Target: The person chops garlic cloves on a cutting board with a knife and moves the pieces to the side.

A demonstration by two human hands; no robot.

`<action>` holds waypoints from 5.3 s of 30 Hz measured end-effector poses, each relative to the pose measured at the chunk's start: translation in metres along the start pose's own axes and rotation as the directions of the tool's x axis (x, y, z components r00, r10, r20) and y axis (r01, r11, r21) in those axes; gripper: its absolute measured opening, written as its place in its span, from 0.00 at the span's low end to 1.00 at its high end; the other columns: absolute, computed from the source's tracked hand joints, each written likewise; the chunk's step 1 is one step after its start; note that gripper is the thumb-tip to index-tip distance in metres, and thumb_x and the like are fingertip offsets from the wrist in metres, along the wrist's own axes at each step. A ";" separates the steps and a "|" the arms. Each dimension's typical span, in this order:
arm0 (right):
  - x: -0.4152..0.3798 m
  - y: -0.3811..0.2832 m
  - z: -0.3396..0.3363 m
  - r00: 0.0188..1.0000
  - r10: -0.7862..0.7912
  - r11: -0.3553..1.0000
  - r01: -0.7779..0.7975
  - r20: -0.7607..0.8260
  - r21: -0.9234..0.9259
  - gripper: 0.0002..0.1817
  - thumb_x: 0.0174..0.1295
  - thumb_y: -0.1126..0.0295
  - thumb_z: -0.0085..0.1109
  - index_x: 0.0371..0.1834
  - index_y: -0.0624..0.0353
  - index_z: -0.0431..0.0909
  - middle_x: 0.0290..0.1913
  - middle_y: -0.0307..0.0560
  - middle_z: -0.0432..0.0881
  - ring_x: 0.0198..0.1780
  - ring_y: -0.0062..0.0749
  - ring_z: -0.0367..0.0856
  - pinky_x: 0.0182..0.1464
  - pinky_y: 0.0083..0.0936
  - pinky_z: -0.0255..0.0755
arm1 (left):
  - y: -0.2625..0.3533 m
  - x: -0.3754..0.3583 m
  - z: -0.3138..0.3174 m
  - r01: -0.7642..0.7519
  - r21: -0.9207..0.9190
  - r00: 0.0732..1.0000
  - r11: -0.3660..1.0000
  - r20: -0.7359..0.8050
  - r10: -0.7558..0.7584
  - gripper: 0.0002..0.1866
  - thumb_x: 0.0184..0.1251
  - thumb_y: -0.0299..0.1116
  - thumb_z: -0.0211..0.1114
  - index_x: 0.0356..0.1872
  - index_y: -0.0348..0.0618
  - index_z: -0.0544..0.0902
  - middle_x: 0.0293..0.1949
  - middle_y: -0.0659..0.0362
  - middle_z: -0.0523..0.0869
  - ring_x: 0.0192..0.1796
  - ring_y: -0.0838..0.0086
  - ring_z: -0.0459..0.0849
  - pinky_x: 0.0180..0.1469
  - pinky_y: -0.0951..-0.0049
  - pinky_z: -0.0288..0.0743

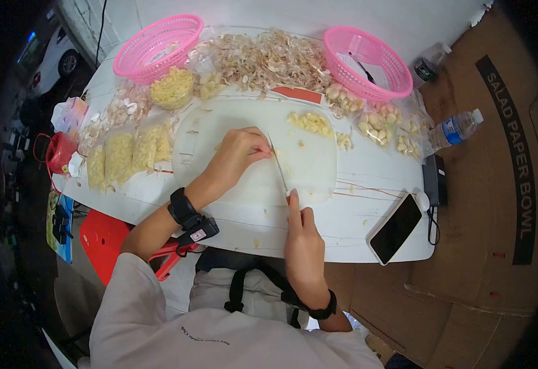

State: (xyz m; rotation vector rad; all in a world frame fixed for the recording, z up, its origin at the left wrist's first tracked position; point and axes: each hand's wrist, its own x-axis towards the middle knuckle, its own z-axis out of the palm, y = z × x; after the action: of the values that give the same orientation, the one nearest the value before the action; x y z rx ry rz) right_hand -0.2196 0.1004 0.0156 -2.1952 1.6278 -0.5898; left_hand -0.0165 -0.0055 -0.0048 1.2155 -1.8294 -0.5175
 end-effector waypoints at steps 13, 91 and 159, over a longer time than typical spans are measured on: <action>0.025 0.001 0.016 0.995 -0.100 0.990 0.100 0.010 -0.096 0.40 0.56 0.87 0.49 0.77 0.61 0.57 0.46 0.58 0.72 0.42 0.56 0.82 0.38 0.43 0.78 | 0.000 0.002 0.003 -0.012 0.007 1.000 1.000 -0.008 0.012 0.04 0.52 0.17 0.71 0.29 0.30 0.85 0.33 0.50 0.87 0.36 0.60 0.87 0.40 0.68 0.80; 0.007 0.008 0.004 0.999 -0.030 0.997 0.032 -0.022 0.071 0.28 0.68 0.82 0.51 0.72 0.60 0.66 0.42 0.60 0.76 0.37 0.59 0.80 0.38 0.46 0.74 | 0.001 0.002 0.002 0.042 -0.041 0.999 0.998 0.019 -0.042 0.04 0.53 0.15 0.70 0.30 0.29 0.85 0.34 0.50 0.87 0.37 0.65 0.88 0.41 0.71 0.83; 0.013 -0.008 0.017 1.000 -0.013 1.000 0.012 -0.020 -0.013 0.28 0.67 0.80 0.51 0.72 0.61 0.65 0.40 0.59 0.76 0.35 0.59 0.81 0.35 0.48 0.76 | -0.004 0.002 0.001 0.060 -0.044 0.998 0.997 0.028 -0.059 0.04 0.55 0.15 0.70 0.32 0.28 0.86 0.35 0.50 0.87 0.37 0.67 0.88 0.42 0.72 0.84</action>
State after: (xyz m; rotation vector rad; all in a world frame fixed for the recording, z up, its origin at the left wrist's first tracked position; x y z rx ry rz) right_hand -0.2005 0.0903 0.0067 -2.2168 1.6335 -0.6092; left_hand -0.0157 -0.0092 -0.0068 1.2415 -1.7989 -0.6079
